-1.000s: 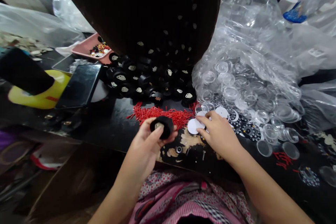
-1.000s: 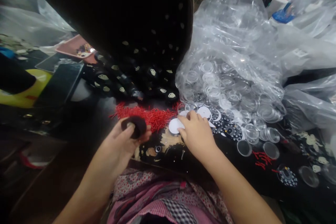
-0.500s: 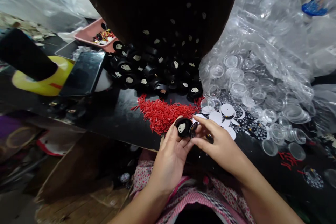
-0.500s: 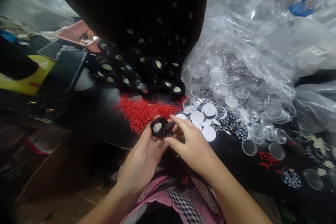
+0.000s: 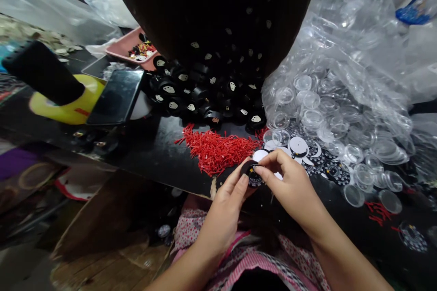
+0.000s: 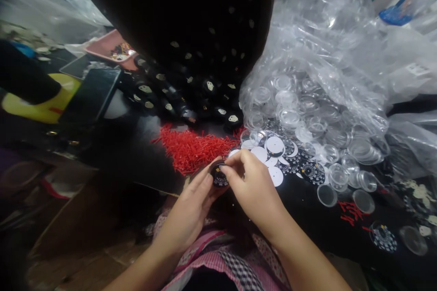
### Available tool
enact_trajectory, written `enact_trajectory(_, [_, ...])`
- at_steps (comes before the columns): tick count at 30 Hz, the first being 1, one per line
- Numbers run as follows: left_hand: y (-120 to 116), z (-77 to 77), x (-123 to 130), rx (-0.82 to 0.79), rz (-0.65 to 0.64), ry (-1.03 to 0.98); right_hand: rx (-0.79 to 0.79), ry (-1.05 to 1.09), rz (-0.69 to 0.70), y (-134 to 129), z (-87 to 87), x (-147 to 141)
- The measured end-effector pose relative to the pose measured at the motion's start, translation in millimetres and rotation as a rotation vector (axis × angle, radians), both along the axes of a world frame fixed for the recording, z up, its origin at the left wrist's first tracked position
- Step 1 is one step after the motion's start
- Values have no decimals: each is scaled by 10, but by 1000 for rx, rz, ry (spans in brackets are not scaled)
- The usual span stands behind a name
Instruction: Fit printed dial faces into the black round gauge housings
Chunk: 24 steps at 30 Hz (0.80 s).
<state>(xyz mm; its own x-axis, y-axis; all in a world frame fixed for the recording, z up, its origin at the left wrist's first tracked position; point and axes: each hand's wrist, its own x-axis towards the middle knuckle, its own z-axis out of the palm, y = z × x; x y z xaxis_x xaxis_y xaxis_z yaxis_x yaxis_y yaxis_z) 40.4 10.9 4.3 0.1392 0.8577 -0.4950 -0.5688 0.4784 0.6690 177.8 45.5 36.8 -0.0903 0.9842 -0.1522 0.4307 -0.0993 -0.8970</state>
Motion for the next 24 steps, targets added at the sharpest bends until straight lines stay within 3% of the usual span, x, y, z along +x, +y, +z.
enact_trajectory(13, [-24,-52,-71,33,-65,-6,-86,-99,79,22,-50,48])
enact_trajectory(19, [-113,-22,-180,67,-172,265,-150,-98,218,-134,-57,21])
enact_trajectory(22, [-213,-66,-352,71,-116,358,-96,-103,344,-123,-49,-82])
enact_trajectory(24, [-262,-105,-490,22,11,368,-18,-136,457,-43,-56,-188])
